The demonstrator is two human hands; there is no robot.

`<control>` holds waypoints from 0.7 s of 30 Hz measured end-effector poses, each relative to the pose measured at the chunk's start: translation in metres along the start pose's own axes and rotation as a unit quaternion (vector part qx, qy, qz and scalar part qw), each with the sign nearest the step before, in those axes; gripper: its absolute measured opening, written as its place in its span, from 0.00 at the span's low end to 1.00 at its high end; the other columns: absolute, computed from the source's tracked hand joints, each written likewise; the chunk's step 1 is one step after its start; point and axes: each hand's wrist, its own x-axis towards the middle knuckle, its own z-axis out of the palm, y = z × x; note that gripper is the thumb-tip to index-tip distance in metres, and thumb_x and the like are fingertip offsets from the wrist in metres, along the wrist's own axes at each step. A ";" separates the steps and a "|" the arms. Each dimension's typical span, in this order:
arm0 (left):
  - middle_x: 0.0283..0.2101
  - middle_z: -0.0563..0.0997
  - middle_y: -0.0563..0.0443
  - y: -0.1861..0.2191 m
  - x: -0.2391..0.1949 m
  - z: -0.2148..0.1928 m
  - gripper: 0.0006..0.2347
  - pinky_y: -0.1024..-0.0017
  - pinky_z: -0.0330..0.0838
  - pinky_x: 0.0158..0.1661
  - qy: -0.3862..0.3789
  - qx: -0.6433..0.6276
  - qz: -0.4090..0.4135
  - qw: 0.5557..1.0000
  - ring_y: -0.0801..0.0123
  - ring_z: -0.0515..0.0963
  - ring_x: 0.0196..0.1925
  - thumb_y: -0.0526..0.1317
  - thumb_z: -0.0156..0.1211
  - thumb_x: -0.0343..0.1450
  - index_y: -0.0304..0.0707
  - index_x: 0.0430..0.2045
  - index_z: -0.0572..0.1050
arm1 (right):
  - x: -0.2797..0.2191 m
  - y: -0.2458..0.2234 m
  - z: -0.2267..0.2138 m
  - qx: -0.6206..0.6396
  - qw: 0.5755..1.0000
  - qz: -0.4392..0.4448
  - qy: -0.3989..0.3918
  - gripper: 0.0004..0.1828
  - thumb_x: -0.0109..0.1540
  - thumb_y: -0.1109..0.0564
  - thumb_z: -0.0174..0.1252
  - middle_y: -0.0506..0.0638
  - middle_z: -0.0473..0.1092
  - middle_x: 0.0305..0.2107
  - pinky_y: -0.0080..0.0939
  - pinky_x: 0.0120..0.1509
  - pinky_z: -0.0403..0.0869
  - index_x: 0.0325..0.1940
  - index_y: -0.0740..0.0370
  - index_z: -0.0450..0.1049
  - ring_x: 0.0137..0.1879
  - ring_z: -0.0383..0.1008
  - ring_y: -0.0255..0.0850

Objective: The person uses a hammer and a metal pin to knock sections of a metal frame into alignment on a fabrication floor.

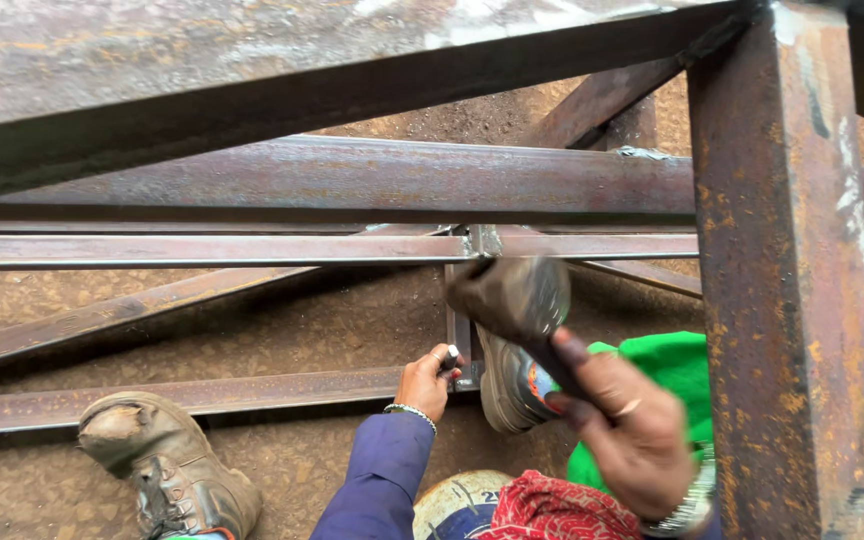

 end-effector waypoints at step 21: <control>0.33 0.85 0.56 -0.015 0.007 -0.006 0.08 0.74 0.76 0.44 0.084 -0.093 -0.058 0.990 0.78 0.82 0.38 0.25 0.60 0.69 0.39 0.34 0.79 | -0.008 0.060 0.026 0.211 0.854 0.465 -0.098 0.41 0.59 0.64 0.62 0.46 0.67 0.17 0.36 0.17 0.61 0.74 0.37 0.63 0.14 0.62 0.32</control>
